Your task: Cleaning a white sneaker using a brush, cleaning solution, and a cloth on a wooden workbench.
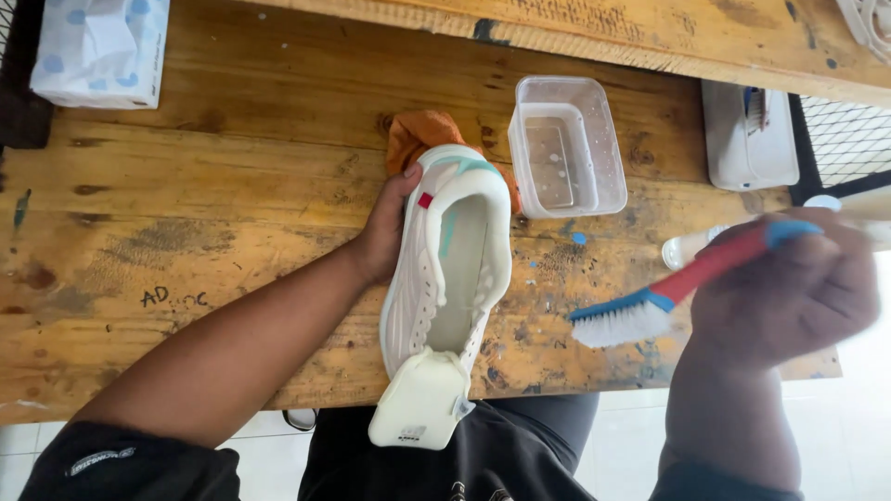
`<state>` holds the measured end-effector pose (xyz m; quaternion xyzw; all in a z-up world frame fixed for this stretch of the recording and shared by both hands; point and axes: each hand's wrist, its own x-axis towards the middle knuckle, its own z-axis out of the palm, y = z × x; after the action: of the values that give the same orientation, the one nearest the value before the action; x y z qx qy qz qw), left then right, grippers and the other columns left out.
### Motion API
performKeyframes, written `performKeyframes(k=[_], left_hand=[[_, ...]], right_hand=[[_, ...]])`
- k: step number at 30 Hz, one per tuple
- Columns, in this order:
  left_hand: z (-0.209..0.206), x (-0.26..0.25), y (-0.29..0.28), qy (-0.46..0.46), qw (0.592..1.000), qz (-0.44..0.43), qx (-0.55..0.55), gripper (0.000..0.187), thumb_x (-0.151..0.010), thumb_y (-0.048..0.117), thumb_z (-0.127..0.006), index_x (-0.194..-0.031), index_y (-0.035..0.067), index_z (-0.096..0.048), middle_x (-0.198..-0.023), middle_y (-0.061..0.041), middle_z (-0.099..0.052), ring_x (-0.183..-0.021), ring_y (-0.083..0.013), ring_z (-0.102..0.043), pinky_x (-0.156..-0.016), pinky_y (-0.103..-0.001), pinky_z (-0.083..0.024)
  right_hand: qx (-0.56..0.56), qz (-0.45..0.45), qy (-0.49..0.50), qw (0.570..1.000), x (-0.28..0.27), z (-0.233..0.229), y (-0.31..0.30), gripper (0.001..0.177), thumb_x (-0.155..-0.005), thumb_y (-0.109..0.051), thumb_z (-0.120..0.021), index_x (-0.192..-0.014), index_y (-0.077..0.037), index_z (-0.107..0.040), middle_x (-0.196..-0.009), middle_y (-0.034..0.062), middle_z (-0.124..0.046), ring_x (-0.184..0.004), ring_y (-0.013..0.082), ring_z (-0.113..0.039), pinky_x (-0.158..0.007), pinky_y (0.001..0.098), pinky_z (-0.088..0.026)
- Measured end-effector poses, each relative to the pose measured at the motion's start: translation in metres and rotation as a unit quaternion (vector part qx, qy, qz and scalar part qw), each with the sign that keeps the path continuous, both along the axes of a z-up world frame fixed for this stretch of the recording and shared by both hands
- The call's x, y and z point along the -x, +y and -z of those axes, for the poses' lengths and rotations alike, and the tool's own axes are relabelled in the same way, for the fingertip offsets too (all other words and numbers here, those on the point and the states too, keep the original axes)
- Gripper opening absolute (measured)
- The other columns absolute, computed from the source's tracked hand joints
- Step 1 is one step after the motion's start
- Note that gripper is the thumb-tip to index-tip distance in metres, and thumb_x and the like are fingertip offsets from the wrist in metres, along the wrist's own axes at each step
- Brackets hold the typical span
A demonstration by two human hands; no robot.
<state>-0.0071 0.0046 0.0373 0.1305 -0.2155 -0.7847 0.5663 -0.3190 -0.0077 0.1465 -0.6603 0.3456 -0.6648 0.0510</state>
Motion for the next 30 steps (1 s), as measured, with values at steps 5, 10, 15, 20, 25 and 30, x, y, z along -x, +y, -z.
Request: performKeyframes(k=[5, 10, 15, 20, 25, 30], left_hand=[[0.000, 0.001, 0.001, -0.011, 1.000, -0.010, -0.016, 0.059, -0.092, 0.055, -0.055, -0.122, 0.005, -0.066, -0.109, -0.016, -0.072, -0.105, -0.0275, -0.066, -0.096, -0.042, -0.050], [-0.019, -0.003, 0.010, -0.015, 1.000, 0.016, -0.016, 0.066, -0.087, 0.056, -0.057, -0.129, 0.005, -0.063, -0.115, -0.021, -0.071, -0.108, -0.0328, -0.066, -0.097, -0.049, -0.051], [-0.037, -0.006, 0.019, 0.035, 0.993, 0.079, 0.077, 0.075, -0.091, 0.057, -0.054, -0.132, -0.005, -0.061, -0.122, -0.028, -0.068, -0.115, -0.0377, -0.066, -0.102, -0.049, -0.050], [-0.050, 0.007, 0.029, 0.019, 1.000, -0.008, -0.012, 0.071, -0.085, 0.058, -0.059, -0.126, 0.000, -0.065, -0.116, -0.025, -0.070, -0.107, -0.0343, -0.069, -0.098, -0.047, -0.055], [-0.025, -0.001, 0.015, -0.088, 0.990, -0.103, -0.049, 0.066, -0.083, 0.060, -0.062, -0.121, 0.006, -0.070, -0.114, -0.020, -0.073, -0.103, -0.0281, -0.072, -0.096, -0.043, -0.059], [-0.050, -0.006, 0.024, 0.016, 0.994, -0.093, -0.053, 0.057, -0.084, 0.055, -0.061, -0.112, 0.007, -0.072, -0.106, -0.018, -0.075, -0.098, -0.0295, -0.073, -0.096, -0.045, -0.059]], right_hand=[[-0.232, 0.004, -0.068, 0.970, 0.027, 0.046, 0.012, 0.029, -0.116, -0.025, -0.061, -0.098, -0.002, -0.060, -0.072, 0.0133, -0.059, -0.053, 0.0171, -0.054, -0.047, 0.0288, -0.046], [-0.339, 0.059, -0.142, 0.928, 0.031, 0.068, 0.023, 0.031, -0.115, -0.022, -0.058, -0.091, -0.003, -0.065, -0.062, 0.0112, -0.059, -0.050, 0.0183, -0.056, -0.051, 0.0286, -0.051], [-0.391, 0.097, -0.182, 0.897, 0.039, 0.083, 0.024, 0.015, -0.111, -0.021, -0.062, -0.102, -0.009, -0.067, -0.067, 0.0067, -0.064, -0.053, 0.0111, -0.061, -0.052, 0.0224, -0.059], [-0.391, 0.101, -0.174, 0.898, 0.045, 0.097, 0.023, 0.014, -0.110, -0.016, -0.062, -0.100, -0.006, -0.065, -0.073, 0.0085, -0.065, -0.056, 0.0136, -0.066, -0.052, 0.0252, -0.063], [-0.377, 0.087, -0.157, 0.909, 0.050, 0.102, 0.023, 0.015, -0.111, -0.015, -0.064, -0.104, -0.002, -0.061, -0.080, 0.0130, -0.067, -0.059, 0.0165, -0.070, -0.051, 0.0287, -0.064], [-0.441, 0.137, -0.020, 0.887, 0.041, 0.087, 0.026, 0.017, -0.109, -0.013, -0.066, -0.103, 0.003, -0.065, -0.081, 0.0173, -0.069, -0.061, 0.0194, -0.069, -0.051, 0.0306, -0.061]])
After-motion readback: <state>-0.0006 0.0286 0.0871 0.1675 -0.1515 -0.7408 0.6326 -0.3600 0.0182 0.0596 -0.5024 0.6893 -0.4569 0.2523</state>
